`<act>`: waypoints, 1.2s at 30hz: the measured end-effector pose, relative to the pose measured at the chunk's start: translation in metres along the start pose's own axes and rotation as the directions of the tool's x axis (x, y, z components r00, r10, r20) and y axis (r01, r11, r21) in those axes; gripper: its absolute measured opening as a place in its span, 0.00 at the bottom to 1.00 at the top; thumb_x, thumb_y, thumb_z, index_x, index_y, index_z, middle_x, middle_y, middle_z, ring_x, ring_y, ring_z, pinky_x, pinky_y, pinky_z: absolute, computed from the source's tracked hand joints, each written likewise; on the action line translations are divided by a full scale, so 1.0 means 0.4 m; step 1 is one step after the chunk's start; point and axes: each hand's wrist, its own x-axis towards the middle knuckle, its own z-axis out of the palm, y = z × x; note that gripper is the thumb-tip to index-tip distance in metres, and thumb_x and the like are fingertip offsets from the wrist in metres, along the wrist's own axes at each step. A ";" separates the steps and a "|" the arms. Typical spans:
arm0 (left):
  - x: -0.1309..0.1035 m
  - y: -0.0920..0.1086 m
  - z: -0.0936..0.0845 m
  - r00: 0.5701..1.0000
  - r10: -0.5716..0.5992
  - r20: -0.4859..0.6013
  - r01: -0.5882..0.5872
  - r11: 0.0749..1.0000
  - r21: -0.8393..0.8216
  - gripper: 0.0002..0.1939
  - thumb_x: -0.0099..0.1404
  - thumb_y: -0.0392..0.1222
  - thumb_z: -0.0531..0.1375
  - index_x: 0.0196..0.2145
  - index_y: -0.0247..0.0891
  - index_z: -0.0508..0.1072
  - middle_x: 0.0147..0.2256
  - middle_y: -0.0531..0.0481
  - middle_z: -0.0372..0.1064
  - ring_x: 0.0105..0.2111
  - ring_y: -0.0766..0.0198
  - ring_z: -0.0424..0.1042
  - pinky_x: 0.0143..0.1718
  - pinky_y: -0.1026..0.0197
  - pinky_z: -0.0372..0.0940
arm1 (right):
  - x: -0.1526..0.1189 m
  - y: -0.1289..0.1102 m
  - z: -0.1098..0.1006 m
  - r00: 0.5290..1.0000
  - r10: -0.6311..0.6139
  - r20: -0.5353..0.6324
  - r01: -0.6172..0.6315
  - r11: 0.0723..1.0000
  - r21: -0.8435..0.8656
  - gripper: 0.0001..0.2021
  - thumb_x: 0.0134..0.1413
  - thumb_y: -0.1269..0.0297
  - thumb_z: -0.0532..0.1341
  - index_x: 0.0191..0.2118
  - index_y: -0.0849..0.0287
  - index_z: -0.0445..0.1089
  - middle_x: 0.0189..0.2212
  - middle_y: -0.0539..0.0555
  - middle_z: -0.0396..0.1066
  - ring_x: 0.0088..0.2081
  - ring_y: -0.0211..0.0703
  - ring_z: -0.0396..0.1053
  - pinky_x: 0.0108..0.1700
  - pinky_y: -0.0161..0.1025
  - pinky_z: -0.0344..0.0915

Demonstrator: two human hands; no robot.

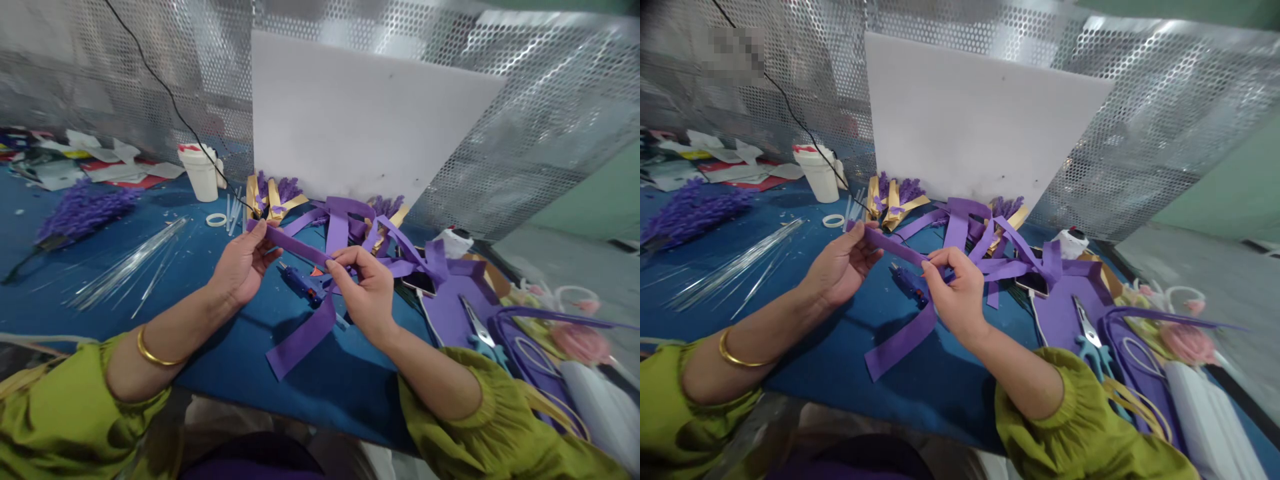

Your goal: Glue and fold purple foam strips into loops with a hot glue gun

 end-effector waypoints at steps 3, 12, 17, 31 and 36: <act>0.006 0.004 -0.003 1.000 0.009 -0.023 -0.010 1.000 -0.022 0.04 0.66 0.36 0.64 0.34 0.35 0.79 0.31 0.52 0.76 0.28 0.72 0.73 0.29 0.69 0.70 | 0.003 0.001 0.000 1.000 -0.006 -0.006 0.006 1.000 -0.007 0.10 0.57 0.72 0.63 0.26 0.56 0.66 0.27 0.48 0.71 0.34 0.39 0.70 0.39 0.39 0.64; 0.010 0.014 0.001 0.997 -0.060 -0.052 0.057 0.997 -0.057 0.16 0.73 0.39 0.55 0.33 0.33 0.79 0.31 0.48 0.77 0.27 0.69 0.73 0.27 0.67 0.70 | 0.004 0.005 -0.001 1.000 0.001 -0.010 -0.002 1.000 -0.011 0.10 0.56 0.72 0.63 0.26 0.56 0.66 0.27 0.48 0.71 0.34 0.39 0.71 0.39 0.38 0.65; 0.007 0.014 0.006 0.997 -0.065 -0.035 0.064 0.997 -0.039 0.18 0.75 0.41 0.52 0.35 0.34 0.79 0.33 0.48 0.77 0.28 0.68 0.74 0.28 0.67 0.70 | 0.003 0.004 0.001 1.000 0.017 -0.008 -0.017 1.000 -0.004 0.09 0.56 0.71 0.63 0.26 0.56 0.66 0.27 0.48 0.72 0.33 0.39 0.70 0.39 0.38 0.65; -0.001 0.011 0.010 0.994 -0.059 -0.087 0.056 0.998 -0.038 0.09 0.70 0.35 0.58 0.34 0.34 0.78 0.30 0.50 0.76 0.25 0.70 0.73 0.26 0.68 0.69 | 0.002 0.002 0.002 1.000 0.018 0.016 -0.018 1.000 -0.001 0.09 0.56 0.71 0.63 0.26 0.56 0.67 0.26 0.49 0.72 0.33 0.41 0.71 0.38 0.39 0.65; -0.002 0.017 0.012 0.983 -0.078 -0.166 0.069 0.996 -0.057 0.12 0.69 0.35 0.58 0.27 0.35 0.74 0.23 0.53 0.72 0.22 0.70 0.71 0.25 0.69 0.68 | -0.001 -0.002 0.003 0.999 0.031 0.024 -0.030 0.999 -0.020 0.09 0.56 0.70 0.62 0.26 0.56 0.67 0.27 0.50 0.73 0.34 0.41 0.72 0.39 0.40 0.66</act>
